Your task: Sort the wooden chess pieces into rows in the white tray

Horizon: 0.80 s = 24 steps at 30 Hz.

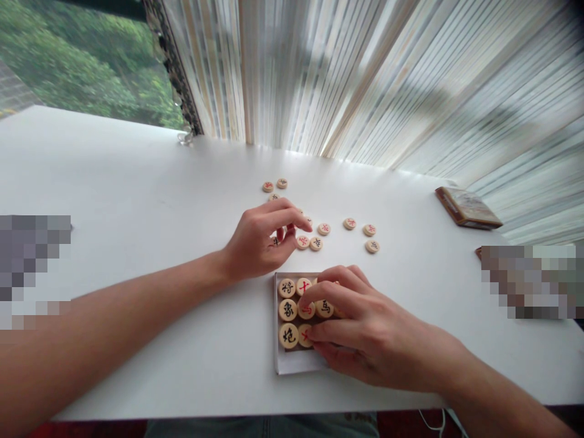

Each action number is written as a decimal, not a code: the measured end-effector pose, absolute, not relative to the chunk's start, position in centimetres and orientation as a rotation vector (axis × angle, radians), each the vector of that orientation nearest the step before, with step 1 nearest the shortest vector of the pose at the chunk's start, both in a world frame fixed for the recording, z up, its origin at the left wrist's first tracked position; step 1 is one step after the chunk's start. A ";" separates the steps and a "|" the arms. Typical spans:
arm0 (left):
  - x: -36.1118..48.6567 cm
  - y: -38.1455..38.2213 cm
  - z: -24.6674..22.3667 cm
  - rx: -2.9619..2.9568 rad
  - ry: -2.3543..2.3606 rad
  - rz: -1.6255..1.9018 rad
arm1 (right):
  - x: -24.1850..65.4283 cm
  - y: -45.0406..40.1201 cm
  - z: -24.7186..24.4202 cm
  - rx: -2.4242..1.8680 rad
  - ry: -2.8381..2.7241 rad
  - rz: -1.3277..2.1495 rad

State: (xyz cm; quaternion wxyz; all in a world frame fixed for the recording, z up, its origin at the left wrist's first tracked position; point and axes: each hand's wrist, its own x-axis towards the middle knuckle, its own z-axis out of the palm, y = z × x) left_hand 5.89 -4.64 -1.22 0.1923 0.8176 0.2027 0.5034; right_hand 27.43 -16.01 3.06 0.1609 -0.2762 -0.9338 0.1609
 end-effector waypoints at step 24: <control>5.8 -4.6 -1.3 2.311 0.582 1.408 | 27.2 -15.9 2.5 -0.731 -2.678 0.337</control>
